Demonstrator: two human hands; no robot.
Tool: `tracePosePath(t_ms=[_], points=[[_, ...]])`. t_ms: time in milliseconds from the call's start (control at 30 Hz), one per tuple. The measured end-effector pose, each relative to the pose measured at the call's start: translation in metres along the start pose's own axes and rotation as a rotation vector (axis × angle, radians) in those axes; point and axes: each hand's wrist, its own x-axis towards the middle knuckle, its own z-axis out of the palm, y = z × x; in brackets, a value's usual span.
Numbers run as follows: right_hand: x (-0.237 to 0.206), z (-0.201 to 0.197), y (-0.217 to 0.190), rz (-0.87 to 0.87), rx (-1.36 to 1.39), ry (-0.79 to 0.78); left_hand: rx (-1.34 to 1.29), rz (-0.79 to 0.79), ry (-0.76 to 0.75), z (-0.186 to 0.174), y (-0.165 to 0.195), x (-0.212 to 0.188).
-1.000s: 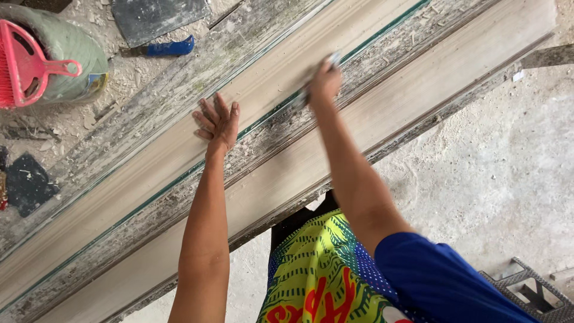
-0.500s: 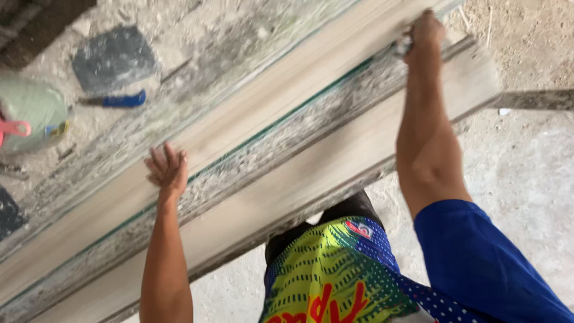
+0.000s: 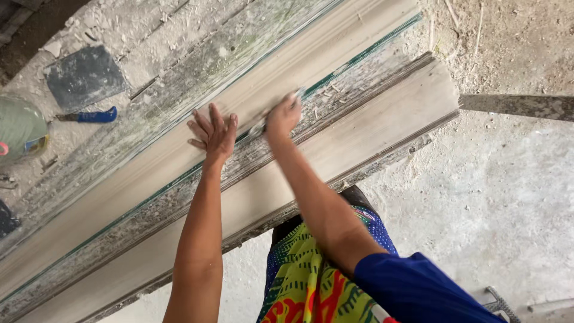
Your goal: The person applies plaster to long decorative molding strips laid on a workbench, spreading and smoothing the paste along the grooves with a small trowel. They work along the length of each strip, pressing the plaster into the profile and moving to new sections.
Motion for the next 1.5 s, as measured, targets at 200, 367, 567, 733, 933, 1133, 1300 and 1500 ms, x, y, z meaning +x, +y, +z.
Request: tracePosePath(t_ms=[200,367,567,733,933,1133,1300,1500], points=[[0.243,-0.082,-0.065,0.257,0.303,-0.270,0.021,-0.010,-0.036,-0.009,0.000,0.004],[0.179,-0.061,-0.073,0.099,0.389,-0.250,-0.014,0.001,-0.098,-0.017,-0.001,0.006],[-0.019,0.000,-0.009,-0.080,-0.098,-0.111,-0.002,-0.016,-0.089,-0.018,-0.002,0.009],[0.148,-0.043,-0.053,0.147,-0.159,-0.126,-0.042,0.021,-0.079,-0.017,-0.006,0.010],[0.232,-0.076,-0.104,0.325,0.486,-0.409,-0.040,-0.006,-0.082,-0.022,-0.002,0.018],[0.027,-0.018,-0.027,0.206,0.795,-0.388,-0.037,-0.014,-0.061,-0.016,-0.010,0.022],[0.137,-0.072,-0.056,0.107,0.724,-0.635,-0.012,-0.039,-0.072,-0.011,-0.016,0.024],[0.184,-0.080,-0.072,0.600,0.966,-0.534,-0.024,-0.029,-0.074,-0.010,-0.018,0.022]])
